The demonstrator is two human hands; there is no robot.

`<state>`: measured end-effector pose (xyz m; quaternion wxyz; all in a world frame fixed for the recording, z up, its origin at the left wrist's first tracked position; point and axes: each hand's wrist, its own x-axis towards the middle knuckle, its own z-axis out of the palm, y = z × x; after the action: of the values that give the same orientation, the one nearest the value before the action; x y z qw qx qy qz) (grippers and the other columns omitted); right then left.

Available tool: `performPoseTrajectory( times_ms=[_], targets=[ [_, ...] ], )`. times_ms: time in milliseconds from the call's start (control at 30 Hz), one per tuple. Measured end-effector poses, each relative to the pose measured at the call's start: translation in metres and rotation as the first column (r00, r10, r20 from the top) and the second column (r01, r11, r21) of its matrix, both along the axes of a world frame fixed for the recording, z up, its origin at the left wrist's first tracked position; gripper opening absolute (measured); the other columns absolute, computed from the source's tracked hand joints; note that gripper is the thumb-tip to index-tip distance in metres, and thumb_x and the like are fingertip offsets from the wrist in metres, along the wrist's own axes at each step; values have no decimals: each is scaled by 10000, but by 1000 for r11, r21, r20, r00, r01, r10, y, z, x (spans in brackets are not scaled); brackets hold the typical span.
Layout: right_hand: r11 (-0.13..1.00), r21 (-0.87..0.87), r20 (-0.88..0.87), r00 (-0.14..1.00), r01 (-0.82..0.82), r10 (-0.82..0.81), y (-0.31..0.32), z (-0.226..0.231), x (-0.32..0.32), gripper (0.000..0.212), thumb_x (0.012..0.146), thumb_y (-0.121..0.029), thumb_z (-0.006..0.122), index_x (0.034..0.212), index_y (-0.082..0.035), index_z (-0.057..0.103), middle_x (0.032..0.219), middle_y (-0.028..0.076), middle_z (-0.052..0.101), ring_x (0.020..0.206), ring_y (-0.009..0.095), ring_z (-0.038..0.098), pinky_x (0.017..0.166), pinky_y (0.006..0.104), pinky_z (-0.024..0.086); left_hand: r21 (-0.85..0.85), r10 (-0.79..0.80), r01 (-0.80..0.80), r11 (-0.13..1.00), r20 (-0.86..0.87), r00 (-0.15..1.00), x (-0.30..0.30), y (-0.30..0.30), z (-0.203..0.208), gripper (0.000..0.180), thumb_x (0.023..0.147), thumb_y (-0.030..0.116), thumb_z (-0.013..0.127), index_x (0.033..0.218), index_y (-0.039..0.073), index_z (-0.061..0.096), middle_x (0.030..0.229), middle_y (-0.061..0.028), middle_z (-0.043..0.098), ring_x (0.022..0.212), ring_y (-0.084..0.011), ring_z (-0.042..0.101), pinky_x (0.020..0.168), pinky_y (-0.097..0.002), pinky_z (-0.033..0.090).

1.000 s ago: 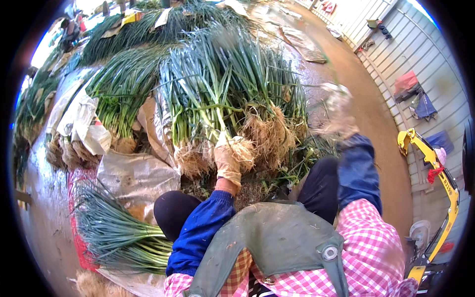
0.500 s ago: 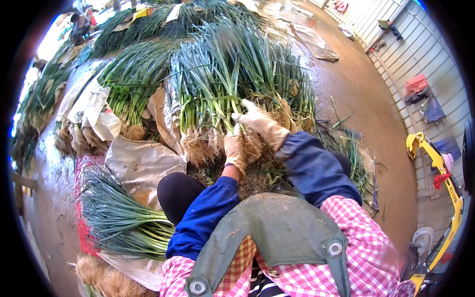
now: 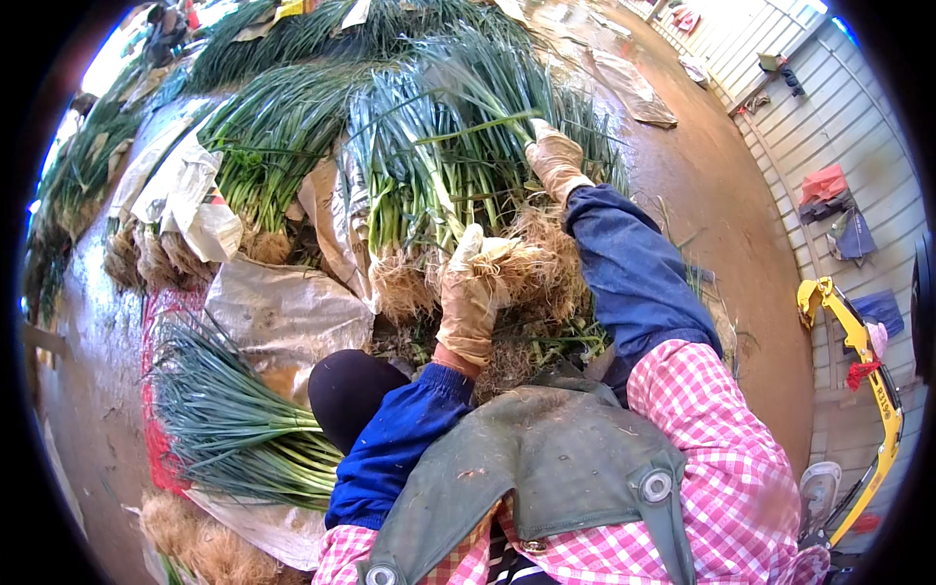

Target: The person cleans green onions by pulling off outer leaves and trimming the roots by hand before placing them into a separate bundle.

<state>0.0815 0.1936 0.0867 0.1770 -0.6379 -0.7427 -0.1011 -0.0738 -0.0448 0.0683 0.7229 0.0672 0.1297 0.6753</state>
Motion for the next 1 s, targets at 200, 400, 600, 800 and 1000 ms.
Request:
performPoseTrajectory(
  times_ms=[200, 400, 600, 800, 1000],
  targets=[
    [752, -164, -936, 342, -638, 85, -78, -21, -87, 462, 849, -319, 693, 1213, -78, 542, 1100, 84, 648, 935, 170, 633, 771, 314, 533, 169, -129, 91, 981, 228, 965, -26, 15, -66, 338, 986, 248, 431, 1238, 44, 527, 1146, -156, 609, 1036, -291, 597, 963, -439, 462],
    [294, 54, -730, -238, -954, -640, -106, -50, -107, 342, 894, -281, 639, 1130, -44, 570, 981, 63, 645, 857, 133, 622, 709, 270, 518, 106, -175, 145, 984, 396, 901, -7, 4, -40, 177, 921, 210, 541, 843, 56, 576, 789, -92, 605, 806, -257, 598, 819, -444, 507],
    [229, 68, -679, -213, -971, -702, -158, -16, -96, 259, 898, -208, 631, 1074, -21, 593, 974, 69, 650, 870, 140, 630, 760, 289, 537, 145, -275, 235, 961, 435, 857, -16, -2, -23, 342, 953, 323, 458, 689, 111, 508, 618, -73, 486, 603, -246, 506, 573, -366, 427],
    [340, 3, -830, -192, -941, -524, -121, -69, -57, 135, 909, -128, 610, 995, -24, 618, 881, 60, 659, 776, 143, 634, 717, 279, 544, 186, -299, 256, 949, 266, 916, 8, 6, -41, 377, 962, 455, 440, 922, 109, 583, 776, -27, 548, 727, -210, 537, 652, -362, 443],
    [560, -195, -972, 234, -805, -2, -128, -60, -41, 99, 923, -145, 606, 902, -50, 626, 764, -19, 626, 623, 48, 551, 537, 182, 441, 10, -388, 395, 918, 217, 896, -13, 13, -86, 375, 965, 477, 452, 902, 131, 583, 645, 32, 520, 549, -117, 534, 493, -281, 449]
  ],
)
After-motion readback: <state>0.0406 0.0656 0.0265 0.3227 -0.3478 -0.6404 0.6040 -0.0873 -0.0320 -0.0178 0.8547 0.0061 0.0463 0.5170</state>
